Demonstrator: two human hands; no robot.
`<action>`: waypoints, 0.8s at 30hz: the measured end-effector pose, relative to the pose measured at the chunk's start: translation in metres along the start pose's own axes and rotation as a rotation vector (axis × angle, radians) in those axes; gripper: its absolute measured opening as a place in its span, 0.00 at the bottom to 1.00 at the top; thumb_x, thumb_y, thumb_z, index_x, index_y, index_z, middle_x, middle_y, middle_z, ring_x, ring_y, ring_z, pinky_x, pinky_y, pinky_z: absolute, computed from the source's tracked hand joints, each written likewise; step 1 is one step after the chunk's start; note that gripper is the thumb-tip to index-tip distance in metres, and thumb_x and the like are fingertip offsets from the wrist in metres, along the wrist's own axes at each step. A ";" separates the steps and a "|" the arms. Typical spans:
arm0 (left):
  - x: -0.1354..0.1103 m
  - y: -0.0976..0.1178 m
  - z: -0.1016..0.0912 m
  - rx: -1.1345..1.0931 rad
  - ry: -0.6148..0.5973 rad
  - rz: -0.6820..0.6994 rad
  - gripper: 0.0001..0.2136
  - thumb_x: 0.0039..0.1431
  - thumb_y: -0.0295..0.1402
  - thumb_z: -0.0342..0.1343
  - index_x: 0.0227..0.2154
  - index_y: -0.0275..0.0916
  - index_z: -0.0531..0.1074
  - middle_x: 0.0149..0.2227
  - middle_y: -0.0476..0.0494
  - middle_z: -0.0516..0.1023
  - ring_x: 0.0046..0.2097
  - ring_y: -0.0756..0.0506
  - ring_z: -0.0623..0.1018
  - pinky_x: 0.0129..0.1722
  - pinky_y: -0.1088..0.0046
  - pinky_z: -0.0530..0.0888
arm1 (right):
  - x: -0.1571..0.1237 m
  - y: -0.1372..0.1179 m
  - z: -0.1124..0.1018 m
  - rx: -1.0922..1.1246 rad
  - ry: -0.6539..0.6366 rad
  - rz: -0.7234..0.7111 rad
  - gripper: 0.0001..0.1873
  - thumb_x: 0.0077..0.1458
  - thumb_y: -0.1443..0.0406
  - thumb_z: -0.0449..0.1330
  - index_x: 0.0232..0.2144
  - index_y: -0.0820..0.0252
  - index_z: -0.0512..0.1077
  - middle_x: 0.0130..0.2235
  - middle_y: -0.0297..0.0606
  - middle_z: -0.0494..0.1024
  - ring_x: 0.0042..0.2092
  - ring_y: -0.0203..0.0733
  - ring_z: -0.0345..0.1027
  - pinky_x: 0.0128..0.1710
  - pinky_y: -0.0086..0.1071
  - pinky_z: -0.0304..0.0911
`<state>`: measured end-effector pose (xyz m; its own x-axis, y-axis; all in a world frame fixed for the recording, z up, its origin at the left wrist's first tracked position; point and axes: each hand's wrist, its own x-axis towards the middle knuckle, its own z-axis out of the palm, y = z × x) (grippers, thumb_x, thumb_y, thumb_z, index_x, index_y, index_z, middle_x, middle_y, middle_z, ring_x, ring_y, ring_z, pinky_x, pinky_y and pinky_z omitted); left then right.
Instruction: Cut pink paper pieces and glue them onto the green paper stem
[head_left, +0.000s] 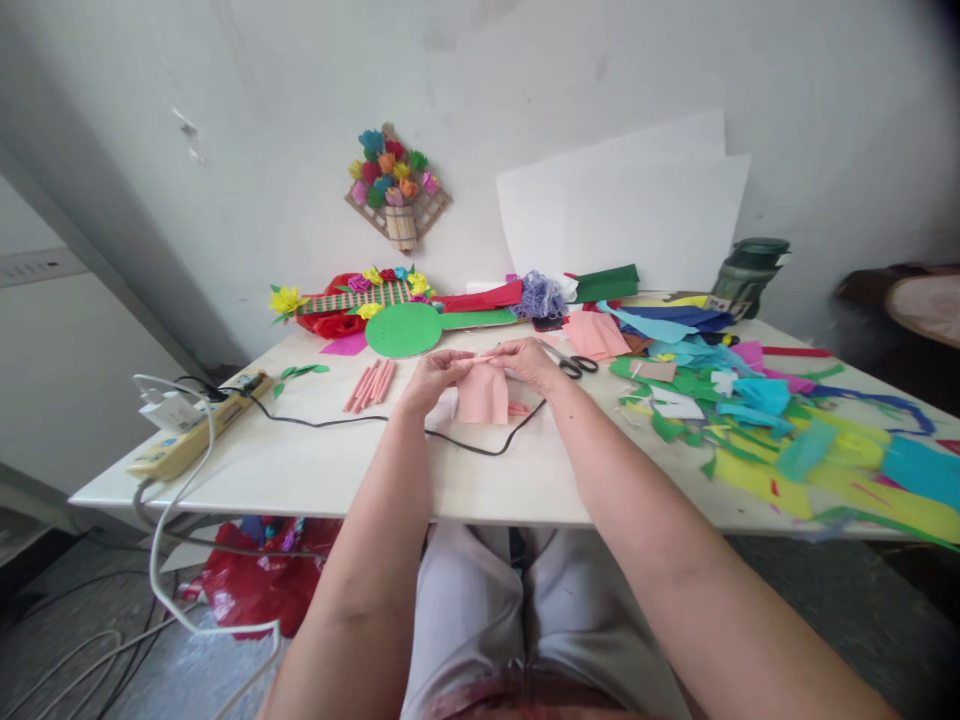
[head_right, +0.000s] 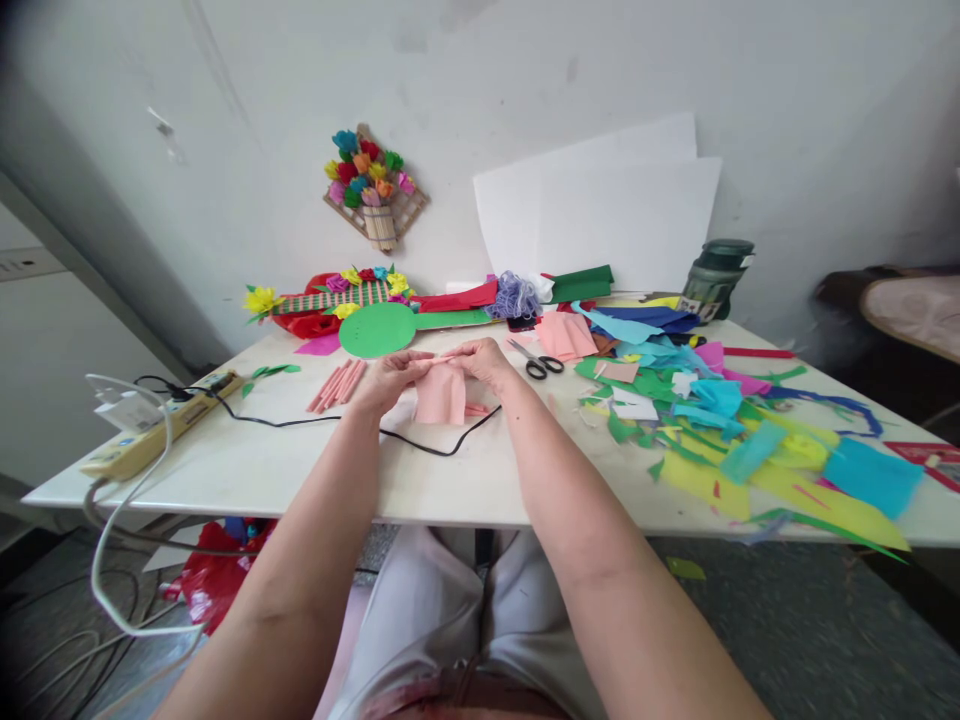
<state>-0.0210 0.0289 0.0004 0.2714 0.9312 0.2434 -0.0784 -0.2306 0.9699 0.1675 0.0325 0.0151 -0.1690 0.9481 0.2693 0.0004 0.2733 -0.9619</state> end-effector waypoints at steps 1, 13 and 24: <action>0.000 0.000 0.000 0.008 0.000 0.004 0.20 0.40 0.39 0.66 0.36 0.33 0.76 0.26 0.46 0.74 0.27 0.53 0.71 0.28 0.77 0.66 | 0.000 0.000 0.000 -0.002 0.007 0.001 0.05 0.32 0.69 0.64 0.21 0.62 0.77 0.22 0.33 0.76 0.26 0.32 0.65 0.28 0.26 0.60; -0.002 0.003 0.006 0.041 0.040 0.027 0.19 0.40 0.39 0.66 0.35 0.33 0.76 0.24 0.48 0.73 0.25 0.53 0.69 0.26 0.77 0.64 | -0.005 -0.005 0.005 0.167 -0.052 0.152 0.04 0.40 0.75 0.63 0.23 0.66 0.74 0.21 0.38 0.76 0.22 0.34 0.69 0.25 0.27 0.67; 0.001 -0.001 0.003 0.024 0.038 0.036 0.19 0.40 0.40 0.65 0.35 0.34 0.76 0.26 0.46 0.75 0.27 0.52 0.71 0.27 0.77 0.65 | -0.007 -0.006 0.003 0.175 -0.149 0.110 0.11 0.38 0.64 0.69 0.24 0.66 0.73 0.23 0.39 0.77 0.22 0.32 0.68 0.24 0.26 0.66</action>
<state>-0.0174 0.0290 -0.0002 0.2321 0.9321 0.2780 -0.0640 -0.2706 0.9606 0.1656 0.0238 0.0190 -0.3204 0.9329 0.1647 -0.1411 0.1249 -0.9821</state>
